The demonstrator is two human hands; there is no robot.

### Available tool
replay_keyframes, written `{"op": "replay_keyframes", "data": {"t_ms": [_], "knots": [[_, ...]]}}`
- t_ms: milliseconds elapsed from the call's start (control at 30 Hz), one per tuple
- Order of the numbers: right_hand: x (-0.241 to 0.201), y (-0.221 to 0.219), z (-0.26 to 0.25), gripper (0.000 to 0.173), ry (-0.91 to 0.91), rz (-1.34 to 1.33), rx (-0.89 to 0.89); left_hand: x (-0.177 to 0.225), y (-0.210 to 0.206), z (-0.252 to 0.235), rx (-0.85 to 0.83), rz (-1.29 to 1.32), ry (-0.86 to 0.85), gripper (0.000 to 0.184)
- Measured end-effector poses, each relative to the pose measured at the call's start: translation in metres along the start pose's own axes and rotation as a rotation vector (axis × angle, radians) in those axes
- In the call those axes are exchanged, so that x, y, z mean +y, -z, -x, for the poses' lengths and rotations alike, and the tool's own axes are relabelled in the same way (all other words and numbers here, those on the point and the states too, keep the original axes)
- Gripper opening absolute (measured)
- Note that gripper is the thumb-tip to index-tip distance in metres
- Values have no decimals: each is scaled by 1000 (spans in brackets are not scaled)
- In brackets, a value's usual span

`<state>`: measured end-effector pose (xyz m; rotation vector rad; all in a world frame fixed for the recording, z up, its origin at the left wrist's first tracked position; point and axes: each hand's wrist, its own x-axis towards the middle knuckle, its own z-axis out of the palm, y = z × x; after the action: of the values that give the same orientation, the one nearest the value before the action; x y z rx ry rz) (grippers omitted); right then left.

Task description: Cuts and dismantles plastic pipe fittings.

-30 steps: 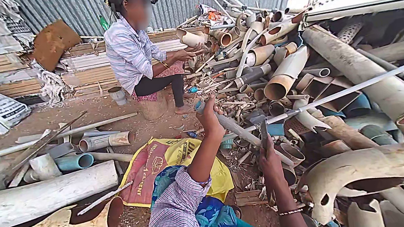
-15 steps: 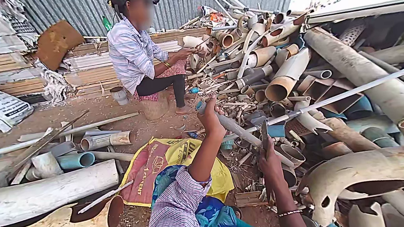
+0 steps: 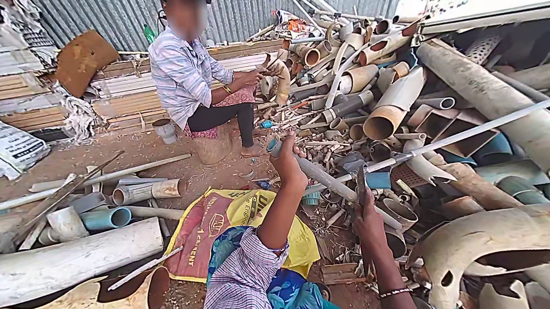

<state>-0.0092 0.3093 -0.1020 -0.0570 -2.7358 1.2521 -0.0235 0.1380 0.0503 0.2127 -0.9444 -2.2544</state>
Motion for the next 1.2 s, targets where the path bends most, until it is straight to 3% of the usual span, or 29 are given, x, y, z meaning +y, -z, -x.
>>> {"op": "replay_keyframes", "data": {"t_ms": [467, 633, 733, 800, 900, 967, 1133, 1200], "knots": [[-3, 14, 3, 66, -3, 50, -9, -2, -1, 5, -60, 17, -13, 29], [-26, 41, 19, 72, 194, -159, 398, -1, 4, 4, -77, -8, 10, 32], [-28, 48, 17, 73, 234, -216, 507, -3, 3, 0, -68, 30, 12, 32], [-23, 34, 16, 70, 198, -148, 381, -2, 0, -3, -56, 29, 11, 32], [-8, 8, 12, 73, 61, 50, -4, -3, 0, -6, -15, 33, 13, 31], [-11, 5, 11, 73, 80, 35, -3, 0, 0, -10, -5, 23, 19, 32], [-32, 30, 21, 71, 192, -68, 260, 0, 4, -10, -21, 15, 26, 35], [-23, 21, 17, 72, 170, -31, 208, -1, 4, -10, -26, 20, 29, 34]]}}
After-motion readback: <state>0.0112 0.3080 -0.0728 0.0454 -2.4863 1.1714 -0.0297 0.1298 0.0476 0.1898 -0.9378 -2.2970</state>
